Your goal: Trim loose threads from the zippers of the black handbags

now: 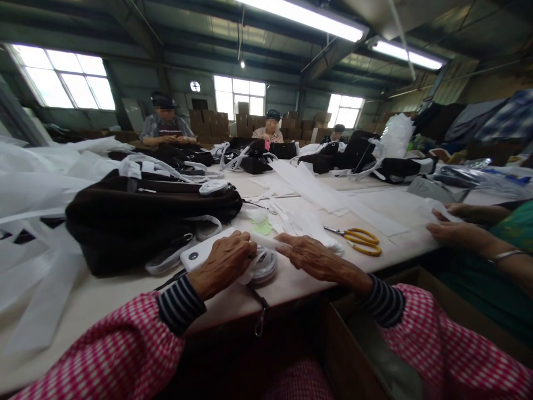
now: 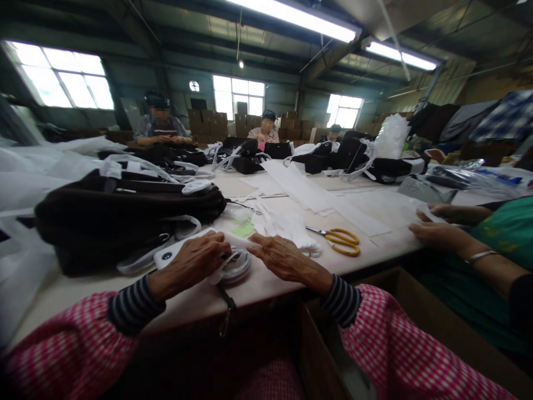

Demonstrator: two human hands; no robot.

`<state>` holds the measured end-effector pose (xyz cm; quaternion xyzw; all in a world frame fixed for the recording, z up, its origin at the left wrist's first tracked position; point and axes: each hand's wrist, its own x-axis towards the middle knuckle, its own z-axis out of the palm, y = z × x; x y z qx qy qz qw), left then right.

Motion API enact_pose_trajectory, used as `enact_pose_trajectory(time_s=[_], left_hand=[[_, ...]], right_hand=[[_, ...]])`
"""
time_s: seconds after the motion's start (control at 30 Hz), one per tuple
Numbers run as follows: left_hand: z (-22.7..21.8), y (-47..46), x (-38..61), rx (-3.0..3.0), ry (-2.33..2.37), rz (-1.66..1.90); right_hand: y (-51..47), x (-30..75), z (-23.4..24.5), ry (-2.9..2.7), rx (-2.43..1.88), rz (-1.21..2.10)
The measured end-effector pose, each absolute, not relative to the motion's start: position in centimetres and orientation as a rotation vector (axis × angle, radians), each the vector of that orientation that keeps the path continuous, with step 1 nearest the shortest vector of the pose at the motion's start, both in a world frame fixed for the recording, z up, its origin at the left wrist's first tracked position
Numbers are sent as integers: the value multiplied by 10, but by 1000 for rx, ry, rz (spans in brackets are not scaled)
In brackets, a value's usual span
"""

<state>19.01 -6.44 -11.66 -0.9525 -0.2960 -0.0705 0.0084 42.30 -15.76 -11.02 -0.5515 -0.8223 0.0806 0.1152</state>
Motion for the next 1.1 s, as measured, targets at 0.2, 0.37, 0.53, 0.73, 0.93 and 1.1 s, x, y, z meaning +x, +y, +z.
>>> enact_pose_trajectory(time_s=[0.2, 0.37, 0.53, 0.73, 0.93, 1.1], left_hand=[[-117, -66, 194, -3004, -1011, -164], [-139, -62, 184, -3034, -861, -430], [-142, -64, 177, -3055, -724, -500], [-133, -74, 173, -2959, -397, -401], [-132, -69, 172, -2916, -221, -377], [-129, -75, 178, -3078, -566, -364]], right_hand=[[-155, 412, -103, -2040, -1540, 716], [-149, 419, -115, -1898, -1563, 722], [-146, 419, -119, -1793, -1480, 862], [-148, 402, -111, -1864, -1468, 849], [-141, 385, -104, -2282, -1778, 345], [-142, 376, -100, -2398, -1902, 186]])
